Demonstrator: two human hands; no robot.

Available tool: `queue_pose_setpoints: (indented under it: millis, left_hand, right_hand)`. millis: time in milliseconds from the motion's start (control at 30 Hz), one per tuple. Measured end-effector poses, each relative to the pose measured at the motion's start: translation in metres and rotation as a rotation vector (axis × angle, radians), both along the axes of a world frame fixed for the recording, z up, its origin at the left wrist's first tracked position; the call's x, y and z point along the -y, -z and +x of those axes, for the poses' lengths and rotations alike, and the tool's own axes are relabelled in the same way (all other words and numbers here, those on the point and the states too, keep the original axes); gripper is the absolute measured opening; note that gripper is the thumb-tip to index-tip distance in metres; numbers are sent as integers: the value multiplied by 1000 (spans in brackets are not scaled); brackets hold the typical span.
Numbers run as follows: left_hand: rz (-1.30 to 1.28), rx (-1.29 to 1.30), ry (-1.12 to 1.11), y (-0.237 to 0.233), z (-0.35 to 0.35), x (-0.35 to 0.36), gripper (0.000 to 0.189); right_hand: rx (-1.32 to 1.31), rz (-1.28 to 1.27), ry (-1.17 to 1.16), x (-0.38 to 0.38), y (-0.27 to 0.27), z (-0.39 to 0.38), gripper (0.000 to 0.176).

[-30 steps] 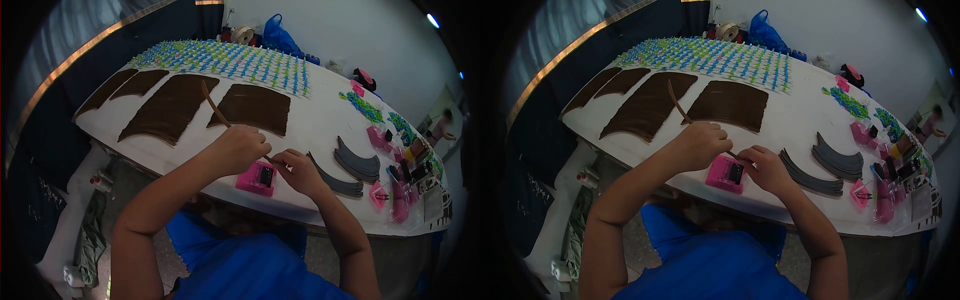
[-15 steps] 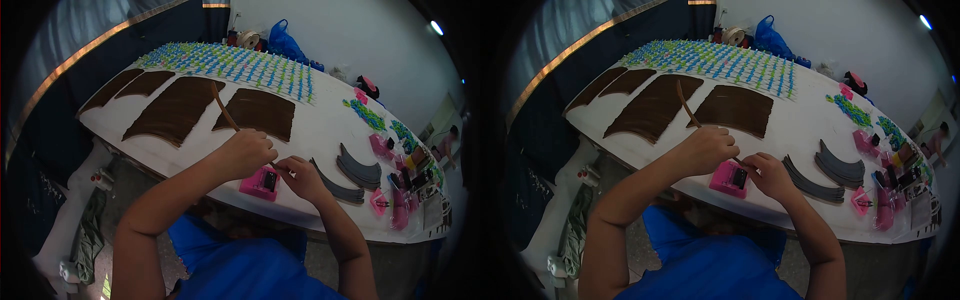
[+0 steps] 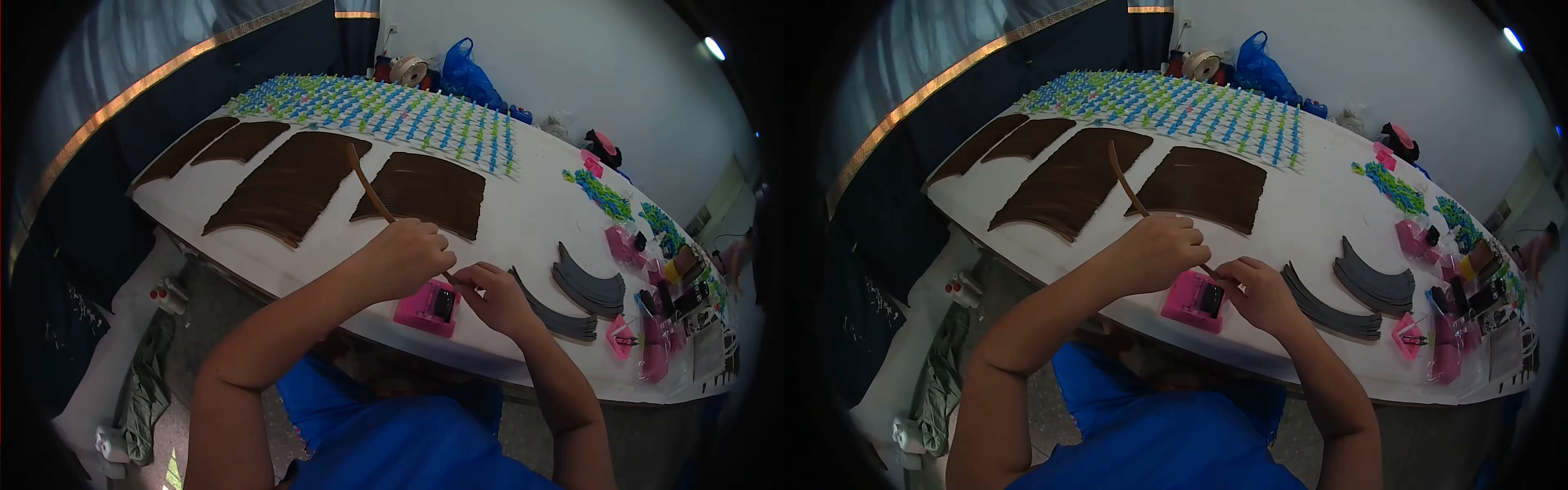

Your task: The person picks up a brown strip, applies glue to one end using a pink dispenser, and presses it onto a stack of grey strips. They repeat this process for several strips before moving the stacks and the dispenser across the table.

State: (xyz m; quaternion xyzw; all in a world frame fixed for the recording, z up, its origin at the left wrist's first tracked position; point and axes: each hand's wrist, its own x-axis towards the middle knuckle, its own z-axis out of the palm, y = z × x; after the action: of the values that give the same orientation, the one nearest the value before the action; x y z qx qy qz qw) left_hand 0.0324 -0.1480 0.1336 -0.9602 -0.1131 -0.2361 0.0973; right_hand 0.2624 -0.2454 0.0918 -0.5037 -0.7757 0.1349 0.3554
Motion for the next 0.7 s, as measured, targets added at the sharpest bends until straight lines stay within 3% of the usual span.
queue_pose_setpoints:
  millis: [700]
  left_hand:
    - [-3, -19, 0, -6, -1, 2, 8]
  right_hand:
    - [7, -50, -27, -1, 2, 3, 13]
